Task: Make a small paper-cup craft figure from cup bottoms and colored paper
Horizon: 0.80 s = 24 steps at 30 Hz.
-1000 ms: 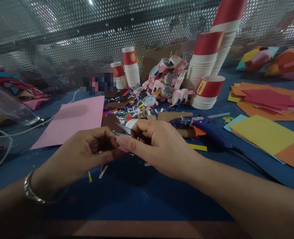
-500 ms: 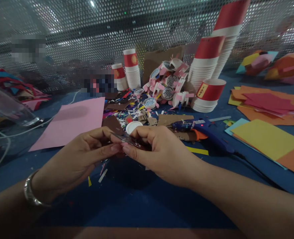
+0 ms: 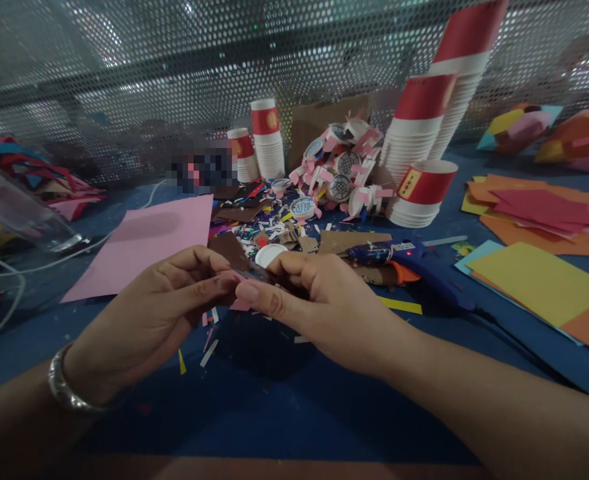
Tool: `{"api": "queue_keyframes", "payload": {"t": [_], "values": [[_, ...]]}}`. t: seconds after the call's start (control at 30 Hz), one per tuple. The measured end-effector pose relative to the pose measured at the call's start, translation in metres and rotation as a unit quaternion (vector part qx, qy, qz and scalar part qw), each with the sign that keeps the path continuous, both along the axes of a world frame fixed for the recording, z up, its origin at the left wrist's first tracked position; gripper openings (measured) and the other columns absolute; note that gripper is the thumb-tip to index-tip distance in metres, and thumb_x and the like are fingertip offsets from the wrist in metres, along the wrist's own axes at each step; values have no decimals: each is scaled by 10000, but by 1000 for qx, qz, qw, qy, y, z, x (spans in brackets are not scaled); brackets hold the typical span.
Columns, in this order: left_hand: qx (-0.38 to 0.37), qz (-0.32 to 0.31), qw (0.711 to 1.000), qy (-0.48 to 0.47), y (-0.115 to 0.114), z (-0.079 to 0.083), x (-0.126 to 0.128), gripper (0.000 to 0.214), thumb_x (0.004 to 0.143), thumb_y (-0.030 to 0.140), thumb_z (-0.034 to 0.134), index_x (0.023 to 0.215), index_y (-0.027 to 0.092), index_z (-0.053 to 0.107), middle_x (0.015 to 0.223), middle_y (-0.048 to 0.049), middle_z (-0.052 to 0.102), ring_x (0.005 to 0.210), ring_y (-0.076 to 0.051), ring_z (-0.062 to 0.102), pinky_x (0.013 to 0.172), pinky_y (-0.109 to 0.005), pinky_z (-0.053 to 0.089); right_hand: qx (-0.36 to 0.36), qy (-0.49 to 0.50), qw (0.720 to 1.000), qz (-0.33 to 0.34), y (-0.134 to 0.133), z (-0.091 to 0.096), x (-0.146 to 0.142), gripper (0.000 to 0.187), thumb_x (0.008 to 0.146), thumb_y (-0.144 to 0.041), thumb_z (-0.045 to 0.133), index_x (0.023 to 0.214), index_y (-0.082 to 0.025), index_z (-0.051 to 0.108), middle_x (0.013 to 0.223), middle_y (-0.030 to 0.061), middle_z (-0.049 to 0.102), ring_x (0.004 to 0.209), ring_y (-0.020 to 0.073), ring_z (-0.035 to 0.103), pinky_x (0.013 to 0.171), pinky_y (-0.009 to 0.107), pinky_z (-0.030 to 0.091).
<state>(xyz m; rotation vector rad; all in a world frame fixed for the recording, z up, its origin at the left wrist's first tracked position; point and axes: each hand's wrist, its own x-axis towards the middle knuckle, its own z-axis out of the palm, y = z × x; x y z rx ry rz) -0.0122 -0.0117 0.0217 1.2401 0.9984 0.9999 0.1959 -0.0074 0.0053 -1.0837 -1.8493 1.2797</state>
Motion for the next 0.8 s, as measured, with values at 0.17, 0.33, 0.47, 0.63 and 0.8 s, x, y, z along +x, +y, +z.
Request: {"api": "queue_keyframes", "payload": {"t": [0.17, 0.33, 0.47, 0.63, 0.8], "values": [[-12, 1, 1000, -20, -1, -3, -1, 103, 858, 194, 770, 871, 170, 671, 812, 24, 693, 749, -84, 643, 712, -196, 505, 36, -53, 998, -8, 0, 0, -1, 503, 932, -678, 514, 794, -203, 612, 650, -34, 431, 570, 101, 381, 490, 255, 258], [-18, 9, 1000, -16, -4, -4, -1, 121, 839, 194, 789, 873, 172, 676, 810, 24, 683, 761, -83, 633, 731, -195, 500, 58, -90, 994, -6, -1, 0, -2, 492, 954, -652, 494, 778, -204, 598, 667, -31, 464, 605, 110, 411, 515, 265, 280], [-26, 11, 999, -22, -6, -5, 1, 134, 814, 178, 808, 861, 167, 682, 813, 20, 695, 765, -79, 627, 715, -178, 488, 70, -99, 993, -7, -2, 2, -2, 484, 962, -630, 494, 746, -205, 576, 646, -37, 453, 583, 109, 403, 509, 272, 273], [-41, 3, 998, -40, -6, -6, 3, 150, 796, 182, 827, 846, 165, 687, 818, 21, 711, 780, -76, 643, 738, -169, 494, 73, -99, 992, 5, -2, 2, -3, 486, 971, -629, 475, 757, -205, 577, 651, -34, 450, 584, 113, 409, 513, 277, 271], [-53, -4, 997, -54, -8, -6, 2, 148, 806, 215, 830, 837, 166, 694, 816, 16, 729, 788, -76, 657, 740, -161, 497, 75, -104, 992, 3, -4, 2, -2, 504, 965, -649, 466, 738, -209, 557, 643, -25, 448, 586, 123, 411, 513, 280, 266]]}}
